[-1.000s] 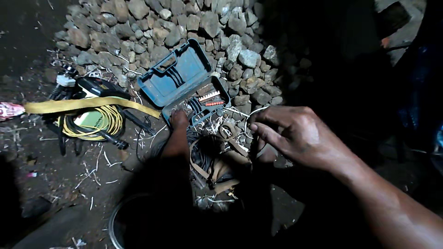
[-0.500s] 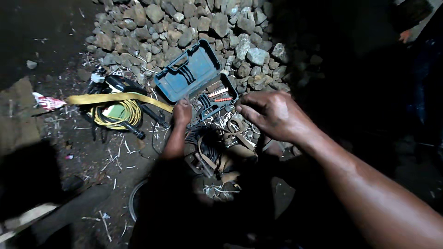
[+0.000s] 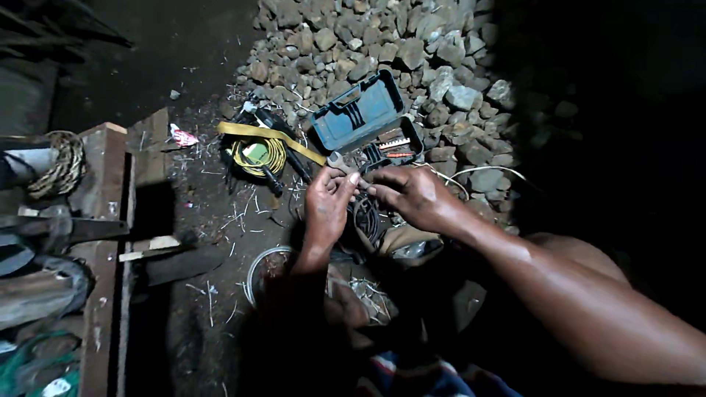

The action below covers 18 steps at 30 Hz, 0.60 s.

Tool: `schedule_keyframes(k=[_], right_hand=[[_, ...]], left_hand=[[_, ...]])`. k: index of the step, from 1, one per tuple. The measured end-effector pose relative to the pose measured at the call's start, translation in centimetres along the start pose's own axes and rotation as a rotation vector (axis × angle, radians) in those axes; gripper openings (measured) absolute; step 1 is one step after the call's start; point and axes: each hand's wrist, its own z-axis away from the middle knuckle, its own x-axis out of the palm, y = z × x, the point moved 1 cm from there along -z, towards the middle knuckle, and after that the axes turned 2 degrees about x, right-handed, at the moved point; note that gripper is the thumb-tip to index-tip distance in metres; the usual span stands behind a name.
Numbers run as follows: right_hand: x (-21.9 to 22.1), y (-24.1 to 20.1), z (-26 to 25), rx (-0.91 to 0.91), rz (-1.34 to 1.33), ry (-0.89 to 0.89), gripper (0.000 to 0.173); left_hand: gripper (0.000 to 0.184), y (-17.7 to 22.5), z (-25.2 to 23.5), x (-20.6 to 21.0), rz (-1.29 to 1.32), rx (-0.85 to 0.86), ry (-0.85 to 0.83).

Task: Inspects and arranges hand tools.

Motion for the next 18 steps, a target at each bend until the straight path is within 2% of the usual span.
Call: schedule_keyframes(k=[3,6,18], right_hand=[[0.5,-0.5,0.9,0.047,-0.165,-0.049,0.017],[0.7,-0.8,1.0,0.017,-0.207,-0.045,0.016],[2.9,-0.4,0.0,0.052,-0.189,-0.064,0.016]], left_hand=[[0.023,-0.3,1.5,-1.3,0.058,0.053,-0.043],[0.035,0.1,1.6,-2.4,0.223,0.062,-0.084],[0.035,-0.6,1.7,-3.3,0.329,-0.031,-0.065]])
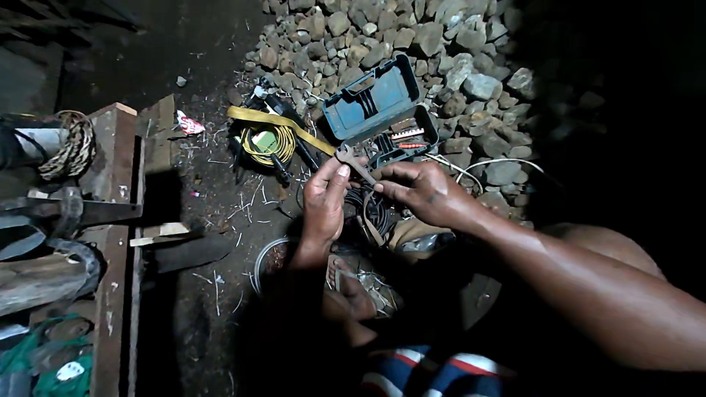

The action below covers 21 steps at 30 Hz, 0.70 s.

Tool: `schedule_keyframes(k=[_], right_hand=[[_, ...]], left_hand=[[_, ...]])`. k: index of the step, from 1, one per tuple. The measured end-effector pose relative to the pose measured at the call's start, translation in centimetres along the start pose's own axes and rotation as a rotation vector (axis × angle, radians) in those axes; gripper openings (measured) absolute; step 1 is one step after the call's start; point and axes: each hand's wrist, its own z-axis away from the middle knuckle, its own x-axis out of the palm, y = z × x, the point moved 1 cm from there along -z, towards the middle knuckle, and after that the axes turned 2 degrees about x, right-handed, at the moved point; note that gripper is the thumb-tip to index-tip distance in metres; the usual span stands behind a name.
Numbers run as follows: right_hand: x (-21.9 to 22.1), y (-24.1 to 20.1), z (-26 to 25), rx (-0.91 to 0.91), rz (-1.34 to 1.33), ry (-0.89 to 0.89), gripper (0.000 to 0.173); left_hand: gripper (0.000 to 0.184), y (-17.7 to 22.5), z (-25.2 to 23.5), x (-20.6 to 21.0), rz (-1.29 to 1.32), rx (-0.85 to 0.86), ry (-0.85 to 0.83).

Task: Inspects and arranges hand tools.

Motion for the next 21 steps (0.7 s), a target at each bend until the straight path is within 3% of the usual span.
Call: schedule_keyframes(k=[11,21], right_hand=[[0.1,0.1,0.1,0.067,-0.066,-0.021,0.018],[0.9,0.7,0.3,-0.016,0.105,0.064,0.015]], left_hand=[[0.034,-0.6,-0.5,0.6,0.006,-0.034,0.016],[0.03,-1.1,-0.1,1.4,0.027,-0.082,-0.012]])
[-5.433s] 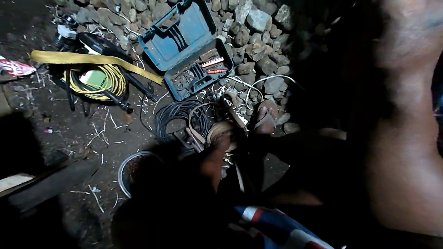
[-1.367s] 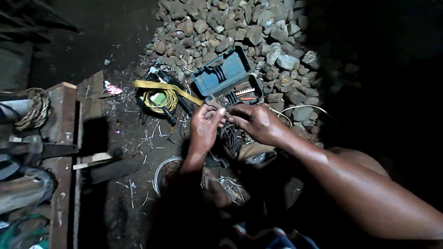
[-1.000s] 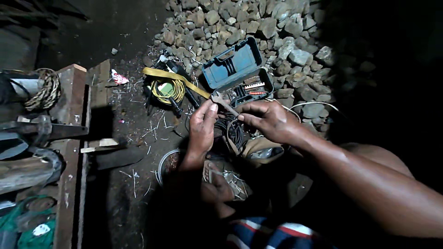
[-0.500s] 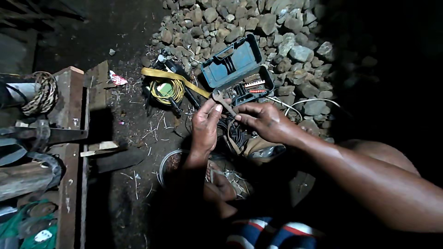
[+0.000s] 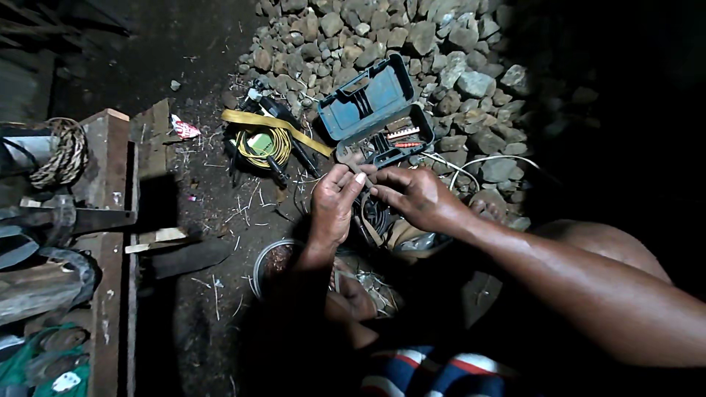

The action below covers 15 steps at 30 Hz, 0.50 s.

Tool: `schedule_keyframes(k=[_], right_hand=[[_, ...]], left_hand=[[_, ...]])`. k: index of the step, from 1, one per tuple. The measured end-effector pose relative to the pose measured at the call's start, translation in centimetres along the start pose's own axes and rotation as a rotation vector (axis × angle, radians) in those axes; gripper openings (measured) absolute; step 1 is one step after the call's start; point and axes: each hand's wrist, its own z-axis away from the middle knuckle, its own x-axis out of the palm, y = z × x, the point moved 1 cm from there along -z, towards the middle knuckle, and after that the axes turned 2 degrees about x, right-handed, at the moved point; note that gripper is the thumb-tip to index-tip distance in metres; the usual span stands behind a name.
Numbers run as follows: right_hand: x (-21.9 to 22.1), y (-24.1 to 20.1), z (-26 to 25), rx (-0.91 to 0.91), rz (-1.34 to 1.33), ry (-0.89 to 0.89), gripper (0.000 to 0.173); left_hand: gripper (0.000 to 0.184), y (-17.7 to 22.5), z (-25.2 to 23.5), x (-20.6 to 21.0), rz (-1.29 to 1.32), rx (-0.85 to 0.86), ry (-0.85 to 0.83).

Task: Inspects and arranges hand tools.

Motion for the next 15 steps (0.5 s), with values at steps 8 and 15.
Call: schedule_keyframes(k=[8,15], right_hand=[[0.55,0.06,0.26,-0.054,0.035,0.003,0.015],[0.77,-0.31,0.69,0.002,-0.172,-0.115,0.013]], left_hand=[[0.017,-0.29,0.23,0.18,-0.121,0.062,0.084],[0.054,0.27,0.15,0.06,-0.204,0.019,0.152]])
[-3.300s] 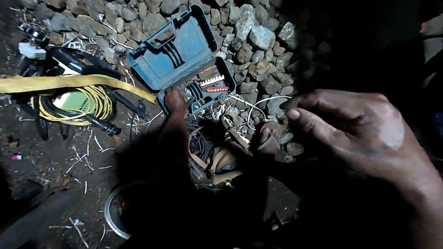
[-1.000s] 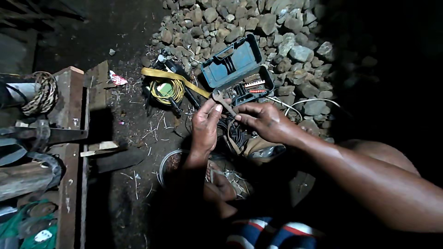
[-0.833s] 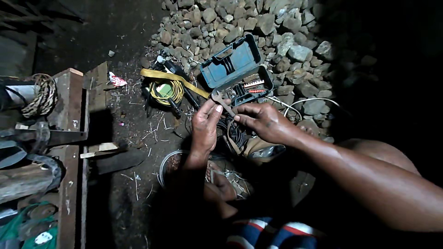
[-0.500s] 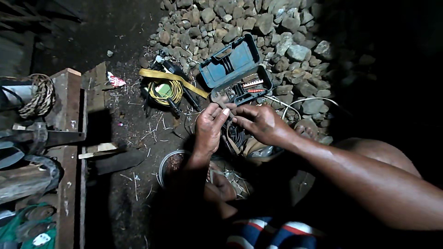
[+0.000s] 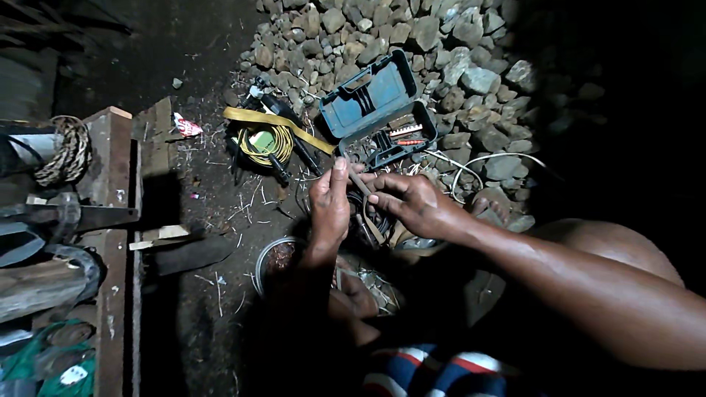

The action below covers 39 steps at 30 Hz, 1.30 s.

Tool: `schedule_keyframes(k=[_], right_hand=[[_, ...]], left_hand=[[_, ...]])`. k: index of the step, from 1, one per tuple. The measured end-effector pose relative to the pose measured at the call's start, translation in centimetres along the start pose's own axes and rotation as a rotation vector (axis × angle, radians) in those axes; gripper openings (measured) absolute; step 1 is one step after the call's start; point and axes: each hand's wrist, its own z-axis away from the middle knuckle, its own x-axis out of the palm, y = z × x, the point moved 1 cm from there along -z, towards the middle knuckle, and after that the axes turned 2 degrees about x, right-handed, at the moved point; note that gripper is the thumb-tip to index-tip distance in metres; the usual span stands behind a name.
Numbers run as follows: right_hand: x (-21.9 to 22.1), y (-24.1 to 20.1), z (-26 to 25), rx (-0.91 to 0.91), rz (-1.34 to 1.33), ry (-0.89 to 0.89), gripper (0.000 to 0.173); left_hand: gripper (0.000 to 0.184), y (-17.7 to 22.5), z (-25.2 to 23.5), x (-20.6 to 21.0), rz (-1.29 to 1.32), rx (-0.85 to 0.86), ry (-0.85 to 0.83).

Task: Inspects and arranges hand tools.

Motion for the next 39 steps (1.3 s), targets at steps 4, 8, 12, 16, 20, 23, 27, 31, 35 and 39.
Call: schedule_keyframes(k=[4,8,12,16,20,23,27,31,35,39], right_hand=[[-0.01,0.27,-0.05,0.029,-0.051,-0.018,0.015],[0.09,0.25,-0.16,0.049,-0.097,-0.025,0.017],[0.18,0.36,-0.25,0.063,-0.138,-0.038,0.017],[0.24,0.36,-0.28,0.054,-0.142,-0.032,0.015],[0.25,0.31,-0.22,0.058,-0.109,-0.017,0.014],[0.2,0.3,-0.15,0.079,-0.083,-0.025,0.014],[0.29,0.4,-0.19,0.099,-0.084,-0.023,0.015],[0.31,0.35,-0.21,0.081,-0.05,0.016,0.015],[0.33,0.48,-0.17,0.049,-0.029,0.034,0.015],[0.36,0.65,-0.18,0.048,0.002,0.037,0.013]], left_hand=[[0.063,-0.24,0.0,-0.21,0.001,-0.009,-0.016],[0.065,-0.13,0.0,-0.25,0.009,-0.012,-0.006],[0.066,-0.13,0.05,-0.29,0.014,-0.026,0.001],[0.065,-0.09,0.03,-0.29,0.024,0.0,-0.008],[0.064,-0.13,0.12,-0.26,0.03,0.009,-0.016],[0.062,-0.03,0.23,-0.21,0.036,-0.008,-0.022],[0.058,-0.09,0.15,-0.33,0.025,-0.014,-0.02],[0.057,-0.19,0.17,-0.43,0.005,-0.007,-0.022],[0.057,-0.24,0.07,-0.45,0.018,-0.016,-0.027],[0.059,-0.27,-0.02,-0.42,0.088,-0.038,-0.032]])
